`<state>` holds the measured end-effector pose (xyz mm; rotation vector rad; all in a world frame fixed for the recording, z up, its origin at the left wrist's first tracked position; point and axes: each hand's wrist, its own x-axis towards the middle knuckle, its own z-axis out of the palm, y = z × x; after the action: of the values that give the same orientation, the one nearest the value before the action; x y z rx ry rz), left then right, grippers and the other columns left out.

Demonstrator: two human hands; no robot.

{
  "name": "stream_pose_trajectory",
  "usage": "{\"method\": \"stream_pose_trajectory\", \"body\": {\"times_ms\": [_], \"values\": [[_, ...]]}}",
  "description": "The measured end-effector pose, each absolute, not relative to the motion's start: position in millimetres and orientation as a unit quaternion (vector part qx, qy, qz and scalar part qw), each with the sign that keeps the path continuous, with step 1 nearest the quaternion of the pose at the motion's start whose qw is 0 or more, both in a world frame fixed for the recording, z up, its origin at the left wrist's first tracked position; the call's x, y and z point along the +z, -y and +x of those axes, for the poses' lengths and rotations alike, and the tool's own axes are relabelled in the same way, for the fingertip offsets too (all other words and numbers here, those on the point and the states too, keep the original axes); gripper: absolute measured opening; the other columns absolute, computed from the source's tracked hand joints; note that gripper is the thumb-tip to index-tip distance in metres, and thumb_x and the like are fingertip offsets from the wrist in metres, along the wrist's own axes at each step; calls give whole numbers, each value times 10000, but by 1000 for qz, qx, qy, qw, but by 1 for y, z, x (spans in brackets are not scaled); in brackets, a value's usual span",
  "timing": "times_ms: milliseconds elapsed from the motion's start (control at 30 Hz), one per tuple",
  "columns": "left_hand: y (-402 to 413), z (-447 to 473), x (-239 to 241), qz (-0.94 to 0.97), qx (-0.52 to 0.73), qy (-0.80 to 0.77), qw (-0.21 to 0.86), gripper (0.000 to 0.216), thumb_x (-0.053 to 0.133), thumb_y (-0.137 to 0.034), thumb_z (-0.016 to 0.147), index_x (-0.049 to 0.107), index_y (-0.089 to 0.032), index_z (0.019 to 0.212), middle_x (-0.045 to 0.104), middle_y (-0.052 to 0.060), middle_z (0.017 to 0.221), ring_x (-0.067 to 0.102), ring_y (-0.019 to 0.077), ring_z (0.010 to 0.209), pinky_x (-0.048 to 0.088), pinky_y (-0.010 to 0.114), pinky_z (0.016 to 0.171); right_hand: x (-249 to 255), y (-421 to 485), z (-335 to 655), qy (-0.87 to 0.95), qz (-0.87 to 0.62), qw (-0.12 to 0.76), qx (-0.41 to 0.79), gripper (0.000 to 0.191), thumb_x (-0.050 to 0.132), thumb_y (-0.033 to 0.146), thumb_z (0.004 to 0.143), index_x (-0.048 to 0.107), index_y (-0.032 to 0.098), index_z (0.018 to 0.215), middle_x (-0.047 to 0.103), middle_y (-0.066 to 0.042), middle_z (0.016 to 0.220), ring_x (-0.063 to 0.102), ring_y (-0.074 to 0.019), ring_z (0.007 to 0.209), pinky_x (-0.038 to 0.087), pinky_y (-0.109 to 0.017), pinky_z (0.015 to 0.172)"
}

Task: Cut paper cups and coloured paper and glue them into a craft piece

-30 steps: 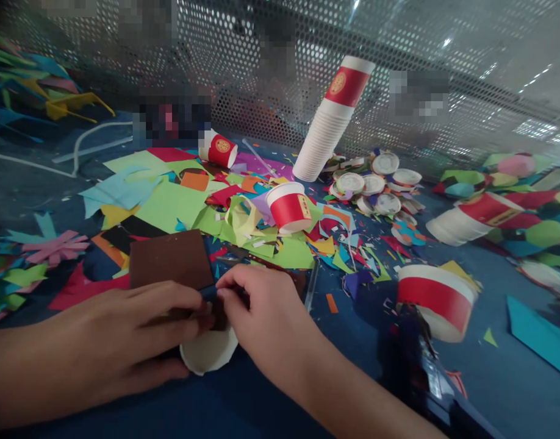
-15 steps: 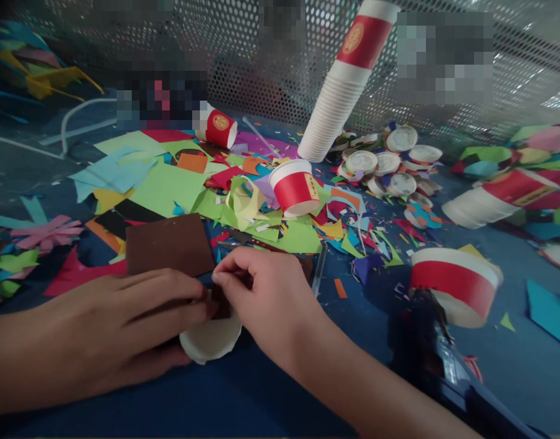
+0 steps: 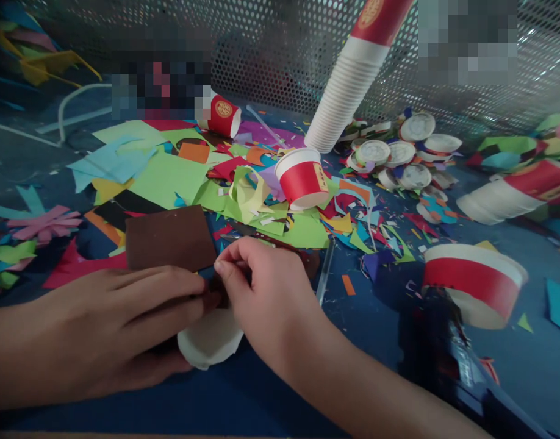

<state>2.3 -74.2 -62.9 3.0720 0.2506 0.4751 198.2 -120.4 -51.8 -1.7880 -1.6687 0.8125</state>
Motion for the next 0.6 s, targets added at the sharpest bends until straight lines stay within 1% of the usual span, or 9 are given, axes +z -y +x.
{"method": "stream_pose_trajectory", "body": {"times_ms": [100, 200, 333, 433, 533, 600], "values": [[74, 2, -63, 987, 140, -72, 29, 270, 380, -324, 994, 585, -172, 1080, 648, 38, 947, 661, 218, 833, 546, 333, 572, -52, 122, 196, 628, -667, 273, 293, 114, 587, 247, 876, 680, 247, 810, 722, 60, 699, 651, -125, 644, 457, -247, 577], [73, 1, -64, 988, 132, -70, 38, 321, 383, -381, 1005, 572, -165, 1148, 626, 38, 941, 650, 224, 856, 538, 332, 542, -50, 122, 195, 622, -666, 277, 304, 108, 605, 234, 862, 691, 248, 797, 717, 68, 680, 635, -108, 615, 453, -224, 557], [72, 1, -64, 989, 119, -67, 47, 329, 355, -371, 1017, 582, -158, 1125, 610, 39, 945, 638, 217, 852, 542, 326, 539, -44, 120, 198, 587, -654, 289, 379, 115, 627, 212, 828, 707, 224, 746, 708, 51, 645, 624, -94, 581, 456, -175, 511], [71, 0, -63, 989, 119, -70, 53, 326, 318, -346, 1030, 584, -166, 1090, 607, 38, 959, 635, 206, 860, 552, 322, 558, -42, 118, 201, 565, -641, 294, 429, 97, 635, 187, 802, 727, 210, 779, 717, 40, 657, 619, -86, 566, 464, -150, 497], [71, 0, -64, 988, 134, -64, 49, 330, 306, -328, 1036, 587, -160, 1073, 631, 52, 997, 638, 208, 889, 540, 316, 553, -42, 117, 201, 574, -634, 299, 424, 142, 630, 125, 780, 738, 206, 826, 744, 38, 718, 637, -79, 603, 488, -135, 541], [72, -1, -64, 986, 151, -59, 39, 329, 315, -324, 1039, 599, -158, 1053, 653, 62, 1009, 642, 214, 914, 539, 319, 584, -42, 117, 200, 585, -631, 300, 411, 153, 632, 104, 777, 738, 206, 819, 748, 42, 729, 636, -74, 611, 492, -129, 552]]}}
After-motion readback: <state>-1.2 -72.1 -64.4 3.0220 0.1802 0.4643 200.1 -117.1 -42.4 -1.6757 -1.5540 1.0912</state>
